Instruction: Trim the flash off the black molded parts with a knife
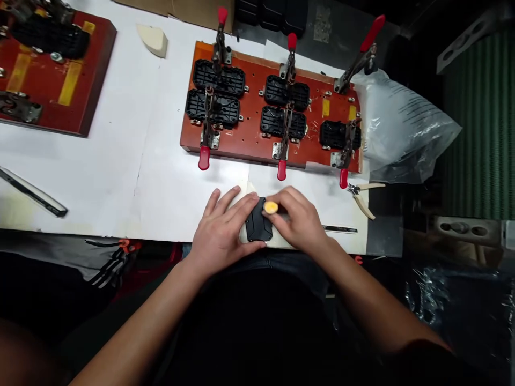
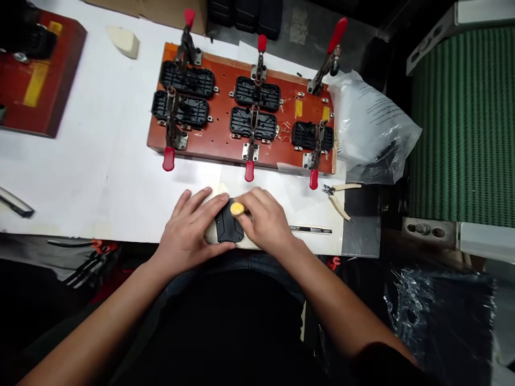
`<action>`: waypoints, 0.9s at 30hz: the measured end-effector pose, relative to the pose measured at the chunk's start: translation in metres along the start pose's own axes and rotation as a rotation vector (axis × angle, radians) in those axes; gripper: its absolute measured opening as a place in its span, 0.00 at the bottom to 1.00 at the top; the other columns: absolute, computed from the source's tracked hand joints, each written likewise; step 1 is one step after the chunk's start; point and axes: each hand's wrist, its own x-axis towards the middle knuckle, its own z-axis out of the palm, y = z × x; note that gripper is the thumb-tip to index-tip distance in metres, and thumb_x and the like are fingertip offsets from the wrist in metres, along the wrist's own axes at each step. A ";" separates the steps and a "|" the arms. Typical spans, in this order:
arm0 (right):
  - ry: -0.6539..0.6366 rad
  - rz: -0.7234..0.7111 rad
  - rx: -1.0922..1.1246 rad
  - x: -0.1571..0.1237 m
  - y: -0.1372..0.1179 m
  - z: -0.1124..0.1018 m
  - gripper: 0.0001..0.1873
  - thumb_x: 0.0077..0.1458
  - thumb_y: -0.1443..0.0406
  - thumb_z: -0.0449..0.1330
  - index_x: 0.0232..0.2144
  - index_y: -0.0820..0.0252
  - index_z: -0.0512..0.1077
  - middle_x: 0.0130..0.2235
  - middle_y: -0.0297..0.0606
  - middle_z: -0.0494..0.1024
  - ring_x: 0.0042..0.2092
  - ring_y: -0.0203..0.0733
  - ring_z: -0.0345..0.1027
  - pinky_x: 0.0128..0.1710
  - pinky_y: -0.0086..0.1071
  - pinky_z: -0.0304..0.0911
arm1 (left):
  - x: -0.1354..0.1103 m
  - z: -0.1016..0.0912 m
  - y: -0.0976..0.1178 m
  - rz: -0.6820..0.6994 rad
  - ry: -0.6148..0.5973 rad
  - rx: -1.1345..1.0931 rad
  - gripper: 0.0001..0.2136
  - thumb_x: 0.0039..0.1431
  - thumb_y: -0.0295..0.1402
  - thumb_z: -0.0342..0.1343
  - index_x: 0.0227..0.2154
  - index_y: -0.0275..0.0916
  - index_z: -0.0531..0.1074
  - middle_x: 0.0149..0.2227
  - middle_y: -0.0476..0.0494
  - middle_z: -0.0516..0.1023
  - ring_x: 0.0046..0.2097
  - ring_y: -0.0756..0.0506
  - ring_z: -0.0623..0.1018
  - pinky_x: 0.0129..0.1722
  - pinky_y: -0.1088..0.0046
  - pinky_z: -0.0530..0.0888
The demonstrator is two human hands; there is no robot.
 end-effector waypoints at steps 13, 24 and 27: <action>-0.098 0.022 -0.051 0.002 -0.011 -0.003 0.06 0.66 0.71 0.59 0.44 0.56 0.71 0.41 0.38 0.73 0.44 0.48 0.69 0.45 0.39 0.66 | 0.001 -0.002 0.002 0.010 -0.024 -0.018 0.43 0.61 0.52 0.65 0.73 0.39 0.55 0.72 0.39 0.67 0.76 0.30 0.57 0.76 0.41 0.46; 0.096 0.207 -0.147 0.024 -0.007 -0.016 0.09 0.64 0.62 0.68 0.41 0.56 0.71 0.39 0.35 0.74 0.39 0.43 0.70 0.39 0.34 0.64 | -0.002 -0.003 0.001 0.006 -0.031 -0.011 0.46 0.59 0.52 0.66 0.73 0.39 0.54 0.72 0.40 0.66 0.76 0.31 0.56 0.77 0.43 0.44; 0.234 0.172 -0.076 0.040 -0.017 -0.052 0.11 0.67 0.58 0.65 0.47 0.55 0.73 0.42 0.35 0.77 0.39 0.42 0.72 0.41 0.34 0.67 | -0.003 -0.002 0.000 0.002 -0.029 0.011 0.45 0.60 0.51 0.66 0.73 0.41 0.53 0.73 0.42 0.66 0.76 0.31 0.56 0.77 0.43 0.45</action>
